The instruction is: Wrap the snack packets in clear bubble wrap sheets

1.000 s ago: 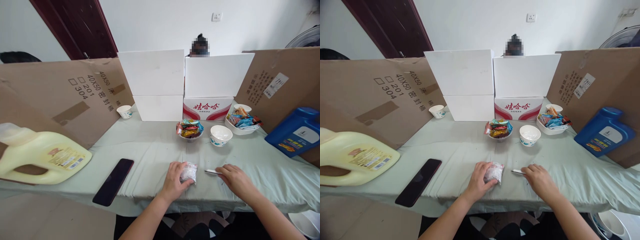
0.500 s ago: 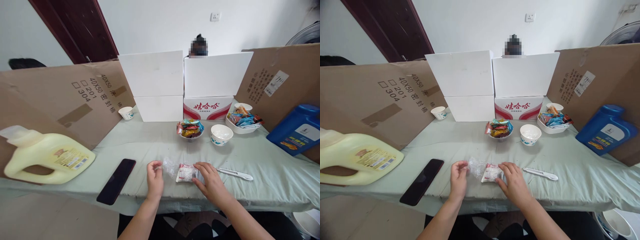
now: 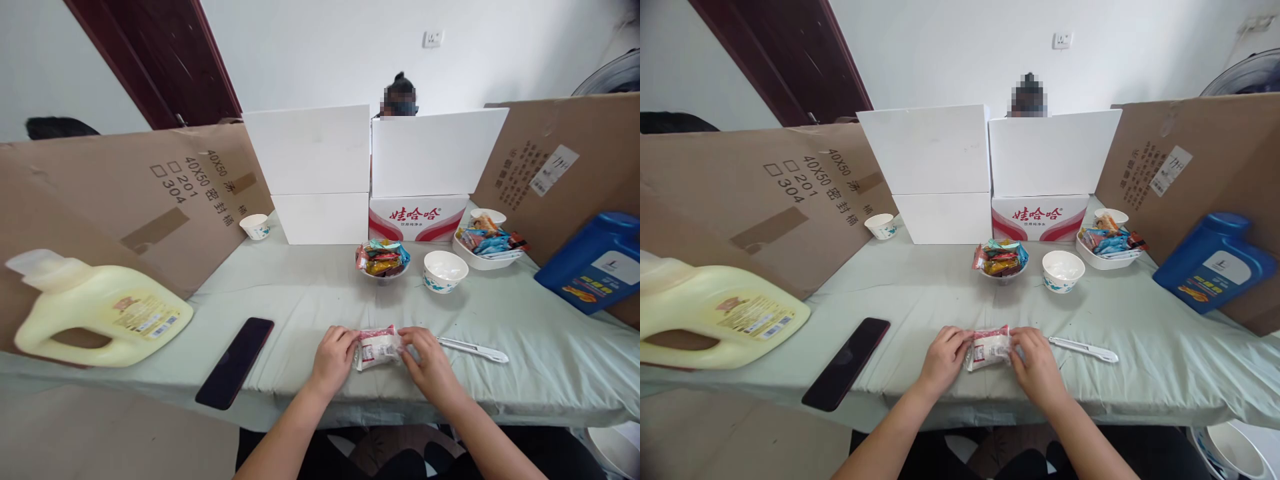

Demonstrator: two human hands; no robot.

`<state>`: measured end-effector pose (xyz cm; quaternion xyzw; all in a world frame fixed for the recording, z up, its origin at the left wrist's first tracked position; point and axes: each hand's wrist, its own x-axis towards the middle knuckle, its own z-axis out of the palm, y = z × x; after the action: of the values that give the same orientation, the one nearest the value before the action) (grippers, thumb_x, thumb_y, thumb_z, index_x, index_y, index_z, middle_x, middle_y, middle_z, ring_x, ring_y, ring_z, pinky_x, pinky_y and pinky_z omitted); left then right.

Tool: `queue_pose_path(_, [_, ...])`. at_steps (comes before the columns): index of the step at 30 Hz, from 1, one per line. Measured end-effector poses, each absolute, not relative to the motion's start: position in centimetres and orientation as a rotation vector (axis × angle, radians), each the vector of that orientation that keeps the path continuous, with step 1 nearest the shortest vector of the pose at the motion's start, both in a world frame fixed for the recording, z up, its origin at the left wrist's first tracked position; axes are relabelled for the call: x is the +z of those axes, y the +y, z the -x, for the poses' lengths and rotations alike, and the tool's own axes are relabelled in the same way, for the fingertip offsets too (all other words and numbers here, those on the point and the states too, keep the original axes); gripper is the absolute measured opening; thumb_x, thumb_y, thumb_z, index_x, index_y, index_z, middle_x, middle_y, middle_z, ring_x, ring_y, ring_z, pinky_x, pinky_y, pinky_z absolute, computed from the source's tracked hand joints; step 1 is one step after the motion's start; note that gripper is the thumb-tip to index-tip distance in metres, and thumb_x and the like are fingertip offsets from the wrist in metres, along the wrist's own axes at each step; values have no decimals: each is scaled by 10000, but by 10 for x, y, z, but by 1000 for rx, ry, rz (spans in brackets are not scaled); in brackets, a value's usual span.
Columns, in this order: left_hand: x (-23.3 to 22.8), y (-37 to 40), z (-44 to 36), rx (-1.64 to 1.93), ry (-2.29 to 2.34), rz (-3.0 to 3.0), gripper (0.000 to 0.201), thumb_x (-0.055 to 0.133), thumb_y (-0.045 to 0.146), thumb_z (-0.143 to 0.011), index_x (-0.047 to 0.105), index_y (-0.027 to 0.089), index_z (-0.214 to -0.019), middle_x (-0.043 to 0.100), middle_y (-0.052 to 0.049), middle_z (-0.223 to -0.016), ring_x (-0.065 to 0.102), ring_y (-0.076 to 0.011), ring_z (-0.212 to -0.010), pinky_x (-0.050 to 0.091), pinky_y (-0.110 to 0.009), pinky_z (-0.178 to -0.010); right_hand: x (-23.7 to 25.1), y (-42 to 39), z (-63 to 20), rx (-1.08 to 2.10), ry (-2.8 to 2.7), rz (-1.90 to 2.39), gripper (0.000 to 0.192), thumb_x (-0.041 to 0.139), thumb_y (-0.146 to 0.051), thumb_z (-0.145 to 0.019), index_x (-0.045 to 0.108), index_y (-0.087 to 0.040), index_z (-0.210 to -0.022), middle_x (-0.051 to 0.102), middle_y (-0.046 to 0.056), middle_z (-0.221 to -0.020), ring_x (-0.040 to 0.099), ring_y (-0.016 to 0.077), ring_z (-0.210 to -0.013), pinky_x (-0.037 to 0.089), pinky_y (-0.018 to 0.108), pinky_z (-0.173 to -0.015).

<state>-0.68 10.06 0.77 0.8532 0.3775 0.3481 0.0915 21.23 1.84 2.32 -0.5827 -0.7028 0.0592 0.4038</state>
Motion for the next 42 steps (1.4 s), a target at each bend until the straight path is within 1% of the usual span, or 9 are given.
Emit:
queue_pose_path(9, [18,99,14,1284,1148,-2565,226,472,117,-897,676,214,-887,664,-63,-944,627,-199,-894,523,-373,-804,-15,-10,-260,212,-1420,1733,138,488,-305,-831,579,-227,-899,673,83,-1041,623,243,-983,493,444,-871])
queue_pose_path(15, [27,96,16,1368,982,-2650,194,478,102,-877,638,208,-846,657,-65,-936,605,-221,-963,488,-399,-856,5,-10,-261,-29,-1402,1732,190,417,-251,-862,591,-221,-934,662,91,-1036,593,251,-1011,465,459,-902])
queue_pose_path(18, [28,94,17,1256,828,-2747,220,452,96,-887,632,214,-929,673,-67,-1014,593,-226,-1044,464,-401,-908,23,-6,-248,-64,-1495,1646,190,417,-295,-931,581,-232,-1004,651,89,-1041,582,246,-1026,455,432,-903])
queue_pose_path(23, [29,103,1,961,914,-2868,388,429,110,-898,523,175,-1269,629,-121,-1216,511,-293,-1208,414,-480,-970,31,23,-223,-49,-1822,1612,290,439,-369,-960,542,-213,-1182,650,95,-1118,567,264,-1055,427,445,-915])
queue_pose_path(28, [41,102,-3,952,845,-2937,281,451,104,-890,616,170,-1108,662,-90,-929,577,-247,-956,416,-482,-969,37,35,-220,-102,-2021,1593,218,480,-331,-950,615,-210,-1071,654,59,-870,571,233,-866,361,497,-946])
queue_pose_path(33, [60,65,18,853,683,-2882,242,417,57,-864,627,177,-887,603,-43,-756,556,-181,-730,494,-336,-716,55,-4,-213,4,-2178,1392,187,433,-170,-953,616,-206,-946,574,41,-796,495,195,-811,396,372,-796])
queue_pose_path(36, [67,52,22,872,669,-2901,267,438,58,-858,609,166,-1032,643,-83,-963,595,-217,-933,497,-370,-825,58,-27,-200,127,-2328,1316,188,427,-133,-941,594,-197,-884,555,36,-791,476,183,-778,387,327,-714])
queue_pose_path(39, [62,58,14,887,736,-3058,430,428,51,-878,508,171,-1283,563,-111,-1293,431,-288,-1288,381,-482,-1036,56,-38,-192,235,-2411,1294,198,415,-106,-932,579,-196,-865,556,31,-793,485,164,-735,386,293,-653])
queue_pose_path(42, [47,72,4,808,805,-3107,402,407,50,-898,533,186,-1254,640,-74,-1141,503,-246,-1206,319,-499,-1090,54,-40,-195,313,-2354,1324,206,396,-127,-946,587,-202,-924,558,30,-802,522,150,-721,395,262,-603])
